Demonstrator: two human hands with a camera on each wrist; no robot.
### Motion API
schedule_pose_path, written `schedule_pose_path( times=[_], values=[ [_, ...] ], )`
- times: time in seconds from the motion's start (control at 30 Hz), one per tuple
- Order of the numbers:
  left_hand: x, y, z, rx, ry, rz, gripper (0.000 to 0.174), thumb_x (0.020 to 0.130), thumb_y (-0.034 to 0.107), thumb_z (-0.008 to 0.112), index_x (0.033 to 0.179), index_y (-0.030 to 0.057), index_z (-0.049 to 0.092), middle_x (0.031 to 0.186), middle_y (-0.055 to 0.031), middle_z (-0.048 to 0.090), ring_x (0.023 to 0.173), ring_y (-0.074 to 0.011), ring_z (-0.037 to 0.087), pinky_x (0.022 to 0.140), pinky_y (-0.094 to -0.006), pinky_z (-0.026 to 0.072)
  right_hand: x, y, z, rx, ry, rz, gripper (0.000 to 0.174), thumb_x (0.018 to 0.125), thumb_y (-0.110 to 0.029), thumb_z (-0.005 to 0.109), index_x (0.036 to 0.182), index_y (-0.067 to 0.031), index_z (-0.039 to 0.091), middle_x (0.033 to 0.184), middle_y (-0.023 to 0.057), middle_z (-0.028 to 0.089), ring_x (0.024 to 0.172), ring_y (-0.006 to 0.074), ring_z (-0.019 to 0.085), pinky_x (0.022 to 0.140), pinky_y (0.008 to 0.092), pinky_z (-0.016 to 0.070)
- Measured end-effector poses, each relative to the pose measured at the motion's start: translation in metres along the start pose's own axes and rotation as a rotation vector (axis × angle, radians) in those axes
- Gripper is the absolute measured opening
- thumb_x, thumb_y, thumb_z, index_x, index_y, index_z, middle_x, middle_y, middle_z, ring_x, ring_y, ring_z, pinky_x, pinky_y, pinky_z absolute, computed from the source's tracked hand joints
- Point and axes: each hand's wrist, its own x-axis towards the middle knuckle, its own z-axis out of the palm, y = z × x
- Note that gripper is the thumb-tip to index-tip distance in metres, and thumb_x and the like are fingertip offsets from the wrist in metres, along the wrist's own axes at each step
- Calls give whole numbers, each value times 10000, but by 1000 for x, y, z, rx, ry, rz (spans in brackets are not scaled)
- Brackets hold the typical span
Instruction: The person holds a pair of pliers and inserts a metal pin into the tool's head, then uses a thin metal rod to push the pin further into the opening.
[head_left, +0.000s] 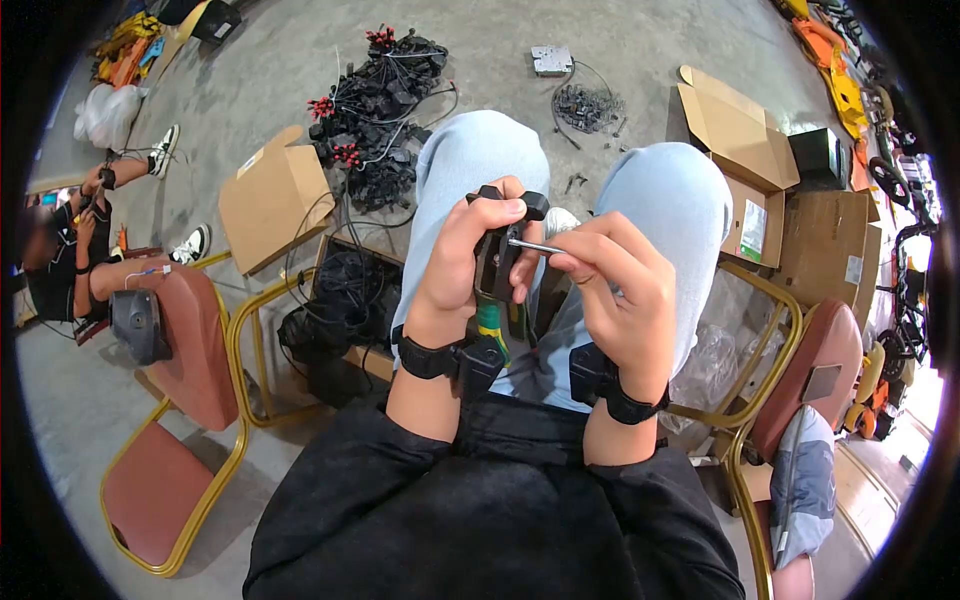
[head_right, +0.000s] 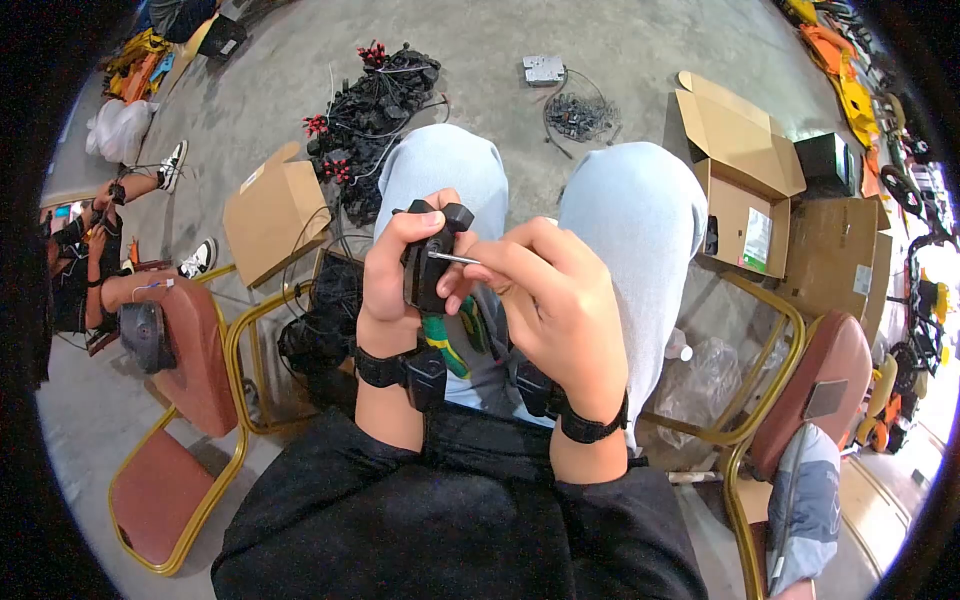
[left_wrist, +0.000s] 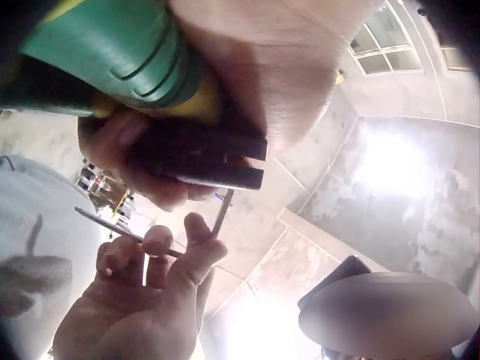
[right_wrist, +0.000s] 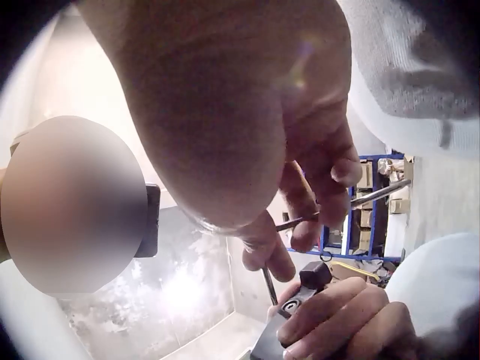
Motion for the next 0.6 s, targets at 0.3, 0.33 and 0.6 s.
schedule_pose_path(
  times=[0.3, 0.33, 0.6],
  values=[
    [-2, 1, 3, -9, 52, -16, 209, 850, 224, 515, 795, 39, 435, 612, -74, 510, 413, -148, 494, 375, -267, 436, -3, 2, 5, -142, 34, -14, 233, 697, 48, 663, 896, -69, 684, 831, 59, 578, 712, 210, 570, 634, 297, 458],
    [-3, 1, 3, -13, 53, -19, 210, 849, 223, 518, 793, 38, 437, 618, -69, 508, 417, -146, 499, 374, -265, 437, -3, 3, 6, -136, 43, -13, 307, 659, 13, 678, 932, -126, 701, 842, 33, 577, 728, 230, 548, 649, 317, 439],
    [-2, 1, -1, -32, -9, -6, 208, 849, 220, 513, 799, 37, 429, 588, -98, 522, 404, -152, 489, 372, -261, 432, -5, -8, 2, 71, 24, 212, 89, 807, -51, 655, 889, -73, 680, 644, 90, 551, 522, 244, 549, 495, 313, 427]
  ],
)
